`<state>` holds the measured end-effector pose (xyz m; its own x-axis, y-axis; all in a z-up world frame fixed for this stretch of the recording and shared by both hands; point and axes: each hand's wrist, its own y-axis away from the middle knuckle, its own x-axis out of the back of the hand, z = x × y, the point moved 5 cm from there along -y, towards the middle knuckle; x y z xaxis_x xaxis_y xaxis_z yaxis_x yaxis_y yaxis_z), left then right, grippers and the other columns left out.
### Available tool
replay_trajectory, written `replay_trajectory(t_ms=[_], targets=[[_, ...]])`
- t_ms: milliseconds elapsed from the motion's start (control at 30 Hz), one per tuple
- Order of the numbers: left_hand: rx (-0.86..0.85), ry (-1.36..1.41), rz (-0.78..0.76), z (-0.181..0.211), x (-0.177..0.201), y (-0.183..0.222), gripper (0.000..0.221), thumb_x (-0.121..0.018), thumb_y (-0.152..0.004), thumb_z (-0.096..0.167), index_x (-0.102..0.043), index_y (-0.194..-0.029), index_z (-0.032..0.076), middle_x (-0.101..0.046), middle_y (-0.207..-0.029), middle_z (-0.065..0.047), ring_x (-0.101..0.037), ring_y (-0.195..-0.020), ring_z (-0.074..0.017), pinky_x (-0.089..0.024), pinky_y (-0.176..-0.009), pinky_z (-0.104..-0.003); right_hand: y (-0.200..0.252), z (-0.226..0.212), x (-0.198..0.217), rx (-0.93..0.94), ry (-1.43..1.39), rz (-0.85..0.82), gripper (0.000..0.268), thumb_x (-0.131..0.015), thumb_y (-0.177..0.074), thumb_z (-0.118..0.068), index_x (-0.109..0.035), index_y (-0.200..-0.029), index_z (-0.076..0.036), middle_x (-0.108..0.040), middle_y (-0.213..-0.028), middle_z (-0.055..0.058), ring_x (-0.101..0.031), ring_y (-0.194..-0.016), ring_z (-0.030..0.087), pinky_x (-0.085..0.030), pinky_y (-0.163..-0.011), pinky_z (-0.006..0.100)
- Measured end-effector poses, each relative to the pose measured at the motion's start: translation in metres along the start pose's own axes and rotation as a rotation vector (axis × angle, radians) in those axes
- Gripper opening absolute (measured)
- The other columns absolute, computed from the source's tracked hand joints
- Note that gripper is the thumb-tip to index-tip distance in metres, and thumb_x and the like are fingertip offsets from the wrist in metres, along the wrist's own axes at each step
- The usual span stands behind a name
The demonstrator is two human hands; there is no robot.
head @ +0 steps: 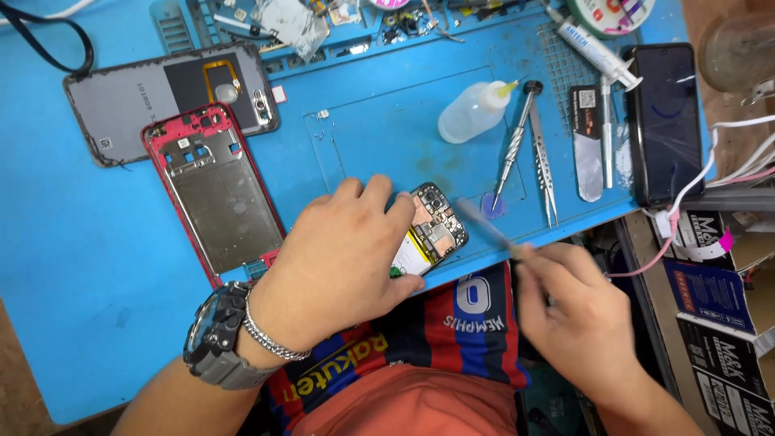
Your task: A technician uses tweezers and liquid flux to inspect and repair a mobile phone circuit board at a workbench.
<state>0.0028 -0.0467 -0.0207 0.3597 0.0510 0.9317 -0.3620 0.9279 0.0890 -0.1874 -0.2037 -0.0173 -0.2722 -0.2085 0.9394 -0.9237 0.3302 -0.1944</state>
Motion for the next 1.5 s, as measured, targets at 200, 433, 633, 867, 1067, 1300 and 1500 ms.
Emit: replay_trajectory(t_ms=[200, 433, 633, 867, 1067, 1300, 1500], targets=[[-0.002, 0.017, -0.004, -0.001, -0.003, 0.000, 0.071, -0.089, -0.068, 0.064, -0.062, -0.109, 0.012, -0.058, -0.100, -0.009, -0.060, -0.084, -0.0332, -0.056, -0.057, -0.049, 0.021, -0.012, 0.007, -0.032, -0.184, -0.062, 0.020, -0.073, -0.090, -0.007, -0.074, -0.110, -0.007, -0.071, -0.106, 0.002, -0.072, -0.084, 0.012, -0.059, -0.071, 0.024], [-0.014, 0.028, -0.008, 0.001, -0.003, -0.002, 0.069, -0.088, -0.070, 0.063, -0.062, -0.109, 0.012, -0.058, -0.100, -0.010, -0.060, -0.083, -0.0344, -0.056, -0.056, -0.050, 0.029, -0.004, -0.003, -0.069, -0.166, -0.060, 0.027, -0.072, -0.091, -0.008, -0.074, -0.118, -0.009, -0.069, -0.107, 0.004, -0.071, -0.084, 0.015, -0.057, -0.071, 0.026], [-0.006, -0.002, -0.035, -0.001, -0.002, -0.004, 0.075, -0.088, -0.070, 0.066, -0.062, -0.115, 0.013, -0.058, -0.102, -0.009, -0.060, -0.086, -0.0330, -0.057, -0.060, -0.049, 0.001, -0.009, 0.014, 0.007, -0.087, 0.083, 0.010, -0.073, -0.095, 0.001, -0.074, -0.105, 0.002, -0.071, -0.111, 0.013, -0.073, -0.096, 0.023, -0.058, -0.080, 0.032], [0.005, 0.020, -0.018, -0.001, -0.002, -0.001, 0.075, -0.089, -0.068, 0.067, -0.061, -0.112, 0.012, -0.057, -0.101, -0.009, -0.060, -0.085, -0.0335, -0.056, -0.060, -0.050, 0.000, -0.015, 0.005, 0.039, -0.004, -0.009, 0.022, -0.070, -0.096, -0.010, -0.074, -0.118, -0.006, -0.069, -0.110, 0.005, -0.071, -0.087, 0.022, -0.057, -0.064, 0.037], [-0.004, 0.013, -0.004, -0.001, 0.000, -0.001, 0.074, -0.088, -0.070, 0.066, -0.062, -0.112, 0.012, -0.058, -0.101, -0.009, -0.060, -0.085, -0.0331, -0.056, -0.056, -0.048, 0.001, -0.017, 0.003, 0.076, 0.015, 0.001, 0.025, -0.072, -0.096, -0.007, -0.073, -0.120, -0.002, -0.069, -0.111, 0.008, -0.070, -0.089, 0.023, -0.056, -0.066, 0.037], [-0.008, 0.040, 0.013, -0.001, 0.000, -0.001, 0.071, -0.090, -0.069, 0.064, -0.062, -0.109, 0.013, -0.059, -0.101, -0.009, -0.061, -0.085, -0.0339, -0.056, -0.058, -0.049, 0.020, -0.019, 0.000, 0.101, -0.001, -0.028, 0.028, -0.072, -0.094, -0.009, -0.072, -0.122, -0.005, -0.069, -0.111, 0.004, -0.071, -0.088, 0.019, -0.057, -0.078, 0.031], [-0.002, 0.028, 0.028, 0.000, 0.000, 0.000, 0.070, -0.089, -0.068, 0.063, -0.062, -0.107, 0.013, -0.059, -0.101, -0.009, -0.061, -0.086, -0.0345, -0.056, -0.059, -0.050, 0.022, -0.019, 0.004, 0.095, 0.006, -0.027, 0.020, -0.071, -0.094, -0.009, -0.074, -0.114, -0.007, -0.071, -0.111, 0.005, -0.072, -0.090, 0.018, -0.056, -0.082, 0.029]])
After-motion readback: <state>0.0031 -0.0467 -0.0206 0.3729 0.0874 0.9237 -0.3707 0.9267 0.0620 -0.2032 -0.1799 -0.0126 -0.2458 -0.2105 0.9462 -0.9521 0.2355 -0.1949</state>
